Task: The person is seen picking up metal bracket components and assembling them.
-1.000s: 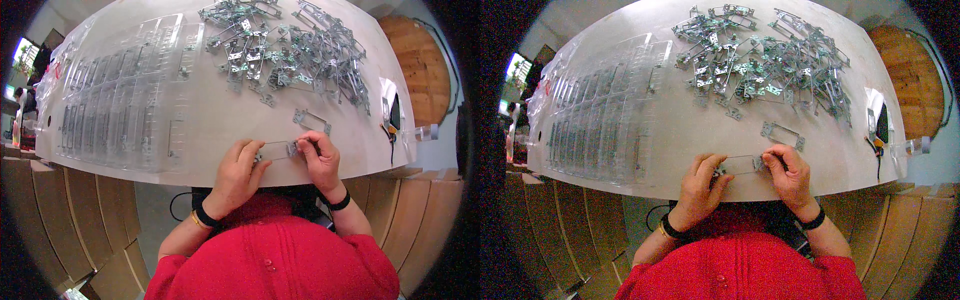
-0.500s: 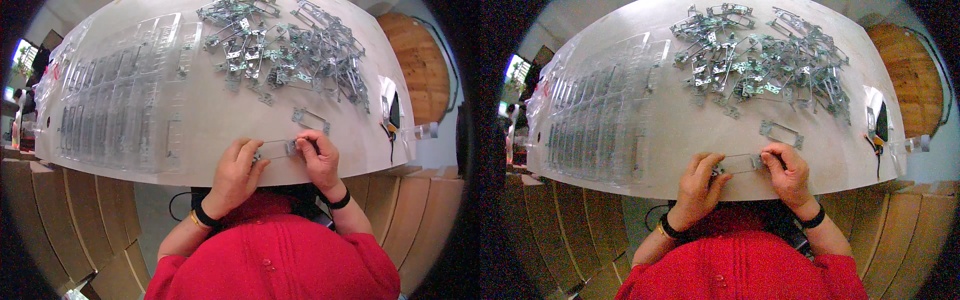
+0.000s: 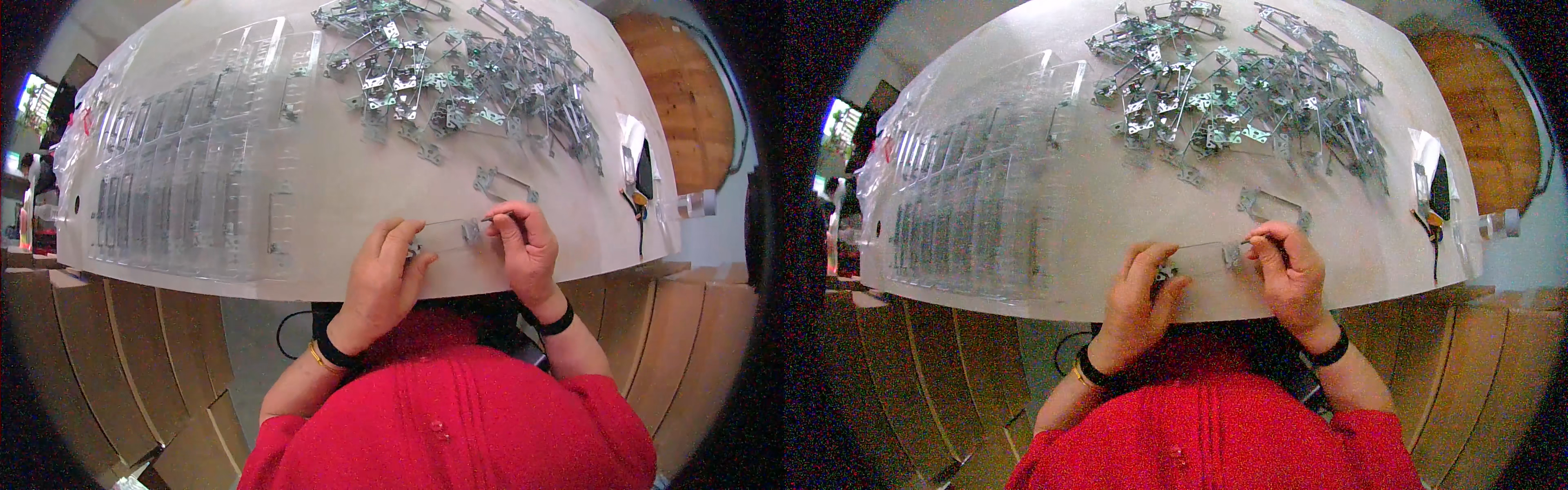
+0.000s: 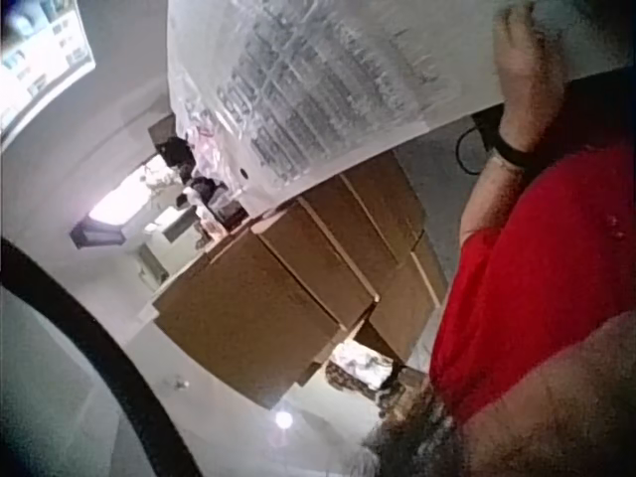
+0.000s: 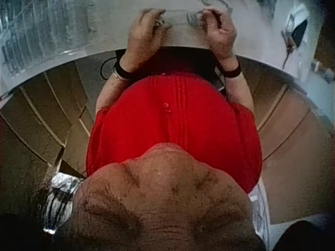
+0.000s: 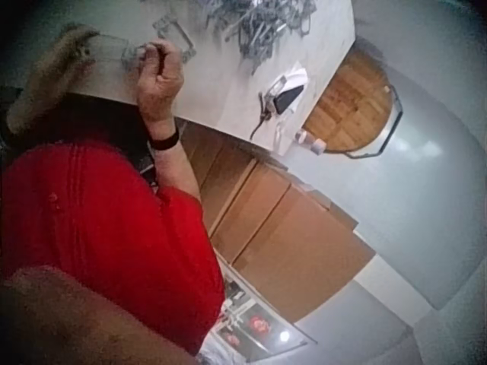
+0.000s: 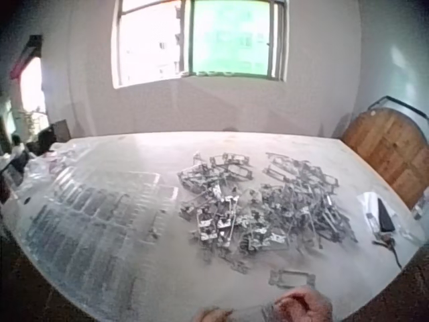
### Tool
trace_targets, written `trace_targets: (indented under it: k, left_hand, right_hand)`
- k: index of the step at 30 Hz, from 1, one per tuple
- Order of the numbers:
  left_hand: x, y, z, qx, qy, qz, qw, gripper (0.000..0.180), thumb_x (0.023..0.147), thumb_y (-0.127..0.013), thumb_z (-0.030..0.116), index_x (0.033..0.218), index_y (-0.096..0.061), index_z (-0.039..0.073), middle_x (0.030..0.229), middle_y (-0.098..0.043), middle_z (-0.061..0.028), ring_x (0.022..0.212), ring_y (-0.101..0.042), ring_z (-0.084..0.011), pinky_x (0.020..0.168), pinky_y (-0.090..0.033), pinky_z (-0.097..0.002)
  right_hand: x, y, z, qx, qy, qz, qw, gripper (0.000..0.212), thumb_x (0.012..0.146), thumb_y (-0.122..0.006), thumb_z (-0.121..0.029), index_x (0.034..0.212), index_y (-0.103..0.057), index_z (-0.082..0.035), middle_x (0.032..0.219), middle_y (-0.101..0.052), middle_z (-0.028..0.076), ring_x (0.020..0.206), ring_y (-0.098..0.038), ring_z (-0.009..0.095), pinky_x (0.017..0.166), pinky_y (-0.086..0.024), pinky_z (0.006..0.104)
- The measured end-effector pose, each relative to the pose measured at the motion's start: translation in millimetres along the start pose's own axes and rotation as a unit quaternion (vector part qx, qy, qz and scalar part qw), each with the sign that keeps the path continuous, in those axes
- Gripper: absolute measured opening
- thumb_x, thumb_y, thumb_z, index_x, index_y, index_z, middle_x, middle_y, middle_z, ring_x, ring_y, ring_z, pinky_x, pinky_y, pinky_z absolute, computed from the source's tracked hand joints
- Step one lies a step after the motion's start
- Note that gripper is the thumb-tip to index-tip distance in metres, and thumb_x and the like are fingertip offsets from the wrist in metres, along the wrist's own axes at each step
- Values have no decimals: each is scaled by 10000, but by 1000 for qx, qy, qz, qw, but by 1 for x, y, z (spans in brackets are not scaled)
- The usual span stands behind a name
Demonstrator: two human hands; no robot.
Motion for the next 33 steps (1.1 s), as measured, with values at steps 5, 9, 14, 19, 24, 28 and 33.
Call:
trace_targets:
  k: [5,9,14,19,24,28,33]
  left_hand:
    - [-1,0,0,-11,20,12,1000,426,853,-748,31,1249,-595,-3,1161,-616,-211,999,-631,-374,837,-540,-411]
    - [0,1,-1,-23,37,23,999,423,856,-747,34,1252,-601,-7,1158,-615,-208,1008,-619,-363,842,-532,-401]
    - [0,2,1,5,25,29,999,429,857,-744,27,1260,-601,-8,1154,-612,-208,997,-616,-351,841,-528,-393]
    - [1,1,1,2,23,33,999,418,859,-744,25,1252,-605,-8,1146,-614,-205,980,-620,-347,836,-529,-388]
    - [2,3,2,1,28,36,999,412,853,-749,23,1240,-610,-5,1129,-617,-194,957,-625,-336,812,-532,-381]
    - [2,4,1,11,19,36,999,413,853,-751,26,1242,-612,-1,1130,-617,-194,950,-627,-333,797,-534,-379]
    - [2,4,3,10,19,38,999,420,851,-752,26,1246,-613,3,1130,-616,-196,943,-623,-332,794,-532,-380]
  right_hand:
    - [0,3,8,21,2,7,1000,98,1023,-614,-79,1113,-646,-57,948,-688,21,789,-636,85,712,-516,238]
    - [0,1,4,19,16,-6,1000,92,1019,-615,-71,1101,-650,-48,945,-681,24,770,-630,83,695,-514,243]
    - [0,1,0,-22,19,-27,999,73,997,-649,-64,1067,-662,-50,896,-668,27,752,-626,94,684,-509,251]
    - [0,1,0,-52,32,-36,998,71,977,-682,-64,1046,-669,-56,853,-661,31,741,-626,107,675,-504,260]
    - [1,-1,-3,-27,20,-38,999,75,967,-698,-76,1036,-673,-62,858,-671,47,743,-627,120,680,-506,268]
    - [1,0,-2,-48,38,-37,997,78,961,-706,-82,1030,-674,-62,867,-677,57,747,-634,137,682,-509,278]
    - [2,-1,-4,-62,47,-48,996,81,954,-713,-89,1024,-675,-71,862,-681,61,751,-642,160,689,-511,289]
Point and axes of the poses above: each hand's wrist, its own x-axis towards the middle knuckle, its own y-axis out of the back of the hand, z = x × y, the point moved 6 cm from there along x, towards the middle knuckle
